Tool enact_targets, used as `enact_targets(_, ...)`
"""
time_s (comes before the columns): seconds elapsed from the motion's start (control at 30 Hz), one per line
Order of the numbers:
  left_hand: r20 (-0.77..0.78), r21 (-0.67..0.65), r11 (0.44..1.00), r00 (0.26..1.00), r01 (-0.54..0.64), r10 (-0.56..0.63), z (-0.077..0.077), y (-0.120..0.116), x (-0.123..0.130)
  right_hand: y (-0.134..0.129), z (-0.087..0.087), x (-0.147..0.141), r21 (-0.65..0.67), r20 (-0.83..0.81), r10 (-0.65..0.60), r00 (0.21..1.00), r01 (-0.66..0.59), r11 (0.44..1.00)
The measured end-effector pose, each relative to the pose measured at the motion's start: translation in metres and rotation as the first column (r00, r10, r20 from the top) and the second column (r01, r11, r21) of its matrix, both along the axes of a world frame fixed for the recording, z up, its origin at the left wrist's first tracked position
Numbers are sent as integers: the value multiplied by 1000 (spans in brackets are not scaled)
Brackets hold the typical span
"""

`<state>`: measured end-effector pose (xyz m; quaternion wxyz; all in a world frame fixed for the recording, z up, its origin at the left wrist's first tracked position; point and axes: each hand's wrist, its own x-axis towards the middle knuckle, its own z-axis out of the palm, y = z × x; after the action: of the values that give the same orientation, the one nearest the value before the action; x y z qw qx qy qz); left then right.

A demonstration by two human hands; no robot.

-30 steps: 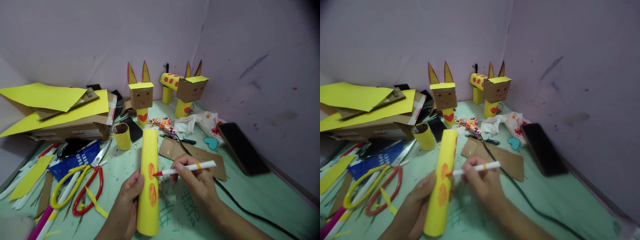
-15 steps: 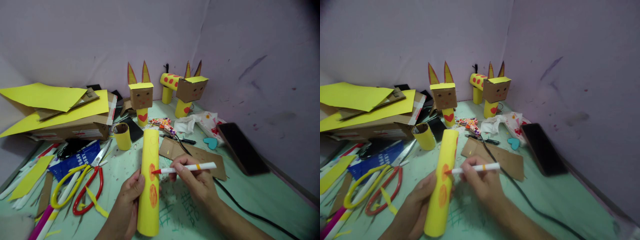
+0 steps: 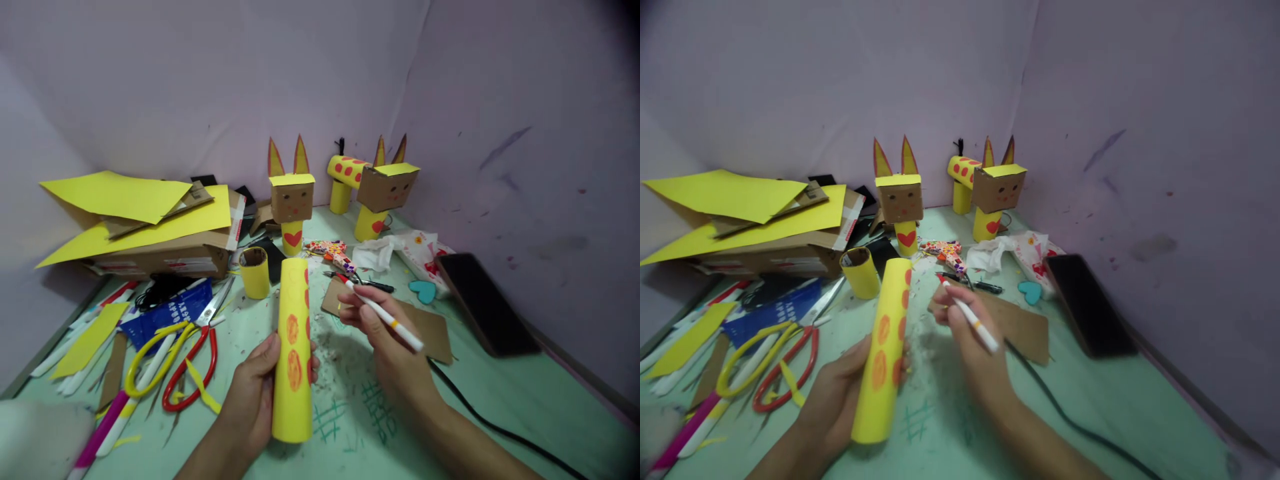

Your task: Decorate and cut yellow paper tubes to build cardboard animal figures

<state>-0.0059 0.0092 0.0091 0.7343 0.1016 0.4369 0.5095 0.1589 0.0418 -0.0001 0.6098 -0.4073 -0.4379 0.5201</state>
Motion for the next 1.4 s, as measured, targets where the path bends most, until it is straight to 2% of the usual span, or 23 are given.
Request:
enact_targets(0.23, 35, 57, 995, 996, 81, -83, 1, -7, 3, -2, -3, -7, -23, -1, 153, 988, -153, 988)
enact_targets(0.43, 61, 88, 984, 985, 153, -159, 5, -10, 9, -5, 1, -13, -51, -30, 206, 978, -207, 977)
enact_targets(0.67, 83, 177, 971, 981, 158, -175, 3, -8, 6, -12, 1, -17, -64, -113, 279, 954, -287, 956)
enact_targets(1.03, 112, 239, 962, 980, 135, -165, 8, -10, 0, -4, 2, -10, -37, -180, 167, 969, -176, 984)
enact_targets(1.23, 109, 204, 972, 984, 115, -139, 1, -5, -3, 5, 5, -1, -71, -322, 78, 944, -106, 992)
enact_targets(1.4, 75, 164, 982, 991, 93, -107, 1, -4, -3, 10, 13, 4, -137, -424, 48, 904, -116, 984)
